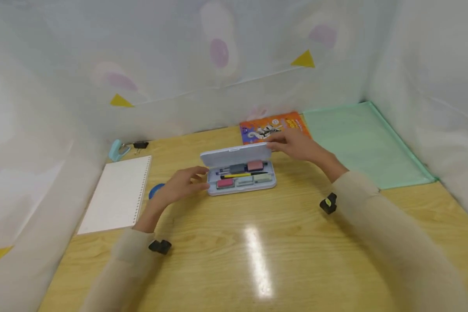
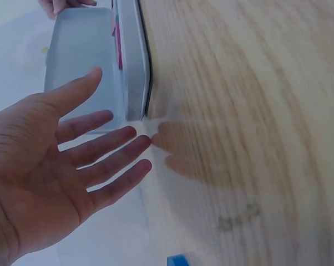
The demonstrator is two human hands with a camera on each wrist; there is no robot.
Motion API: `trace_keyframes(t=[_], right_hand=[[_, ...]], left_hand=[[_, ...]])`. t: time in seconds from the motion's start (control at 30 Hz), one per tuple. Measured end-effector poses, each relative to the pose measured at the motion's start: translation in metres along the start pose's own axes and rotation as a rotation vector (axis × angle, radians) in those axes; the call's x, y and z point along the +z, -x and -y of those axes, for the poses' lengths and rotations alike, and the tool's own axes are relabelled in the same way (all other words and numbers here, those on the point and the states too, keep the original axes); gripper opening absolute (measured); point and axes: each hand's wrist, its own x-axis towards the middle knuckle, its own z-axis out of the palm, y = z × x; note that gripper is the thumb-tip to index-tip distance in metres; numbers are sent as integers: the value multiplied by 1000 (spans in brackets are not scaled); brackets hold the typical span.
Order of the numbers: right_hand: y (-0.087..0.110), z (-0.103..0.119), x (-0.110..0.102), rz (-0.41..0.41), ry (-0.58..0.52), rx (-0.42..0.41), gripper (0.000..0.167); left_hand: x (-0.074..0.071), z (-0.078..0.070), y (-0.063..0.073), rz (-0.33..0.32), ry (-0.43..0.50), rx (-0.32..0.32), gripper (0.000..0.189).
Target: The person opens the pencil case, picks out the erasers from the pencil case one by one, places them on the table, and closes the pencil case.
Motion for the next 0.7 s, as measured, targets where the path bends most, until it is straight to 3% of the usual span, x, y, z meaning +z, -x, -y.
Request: trace_keyframes(t=[0.13, 0.23, 0.43, 0.7], right_hand=[[-9, -7, 4, -33, -158, 78, 32], [-14, -11, 8, -78, -174, 91, 27], [-22, -21, 18, -177, 15, 69, 17], [-23, -16, 29, -120, 194, 175, 25]], left_hand=[[5, 0, -9, 31, 0, 22, 72], [7, 0, -15, 87, -18, 5, 85], [6, 0, -18, 165, 12, -42, 94], [6, 10, -22, 205, 60, -45, 95]])
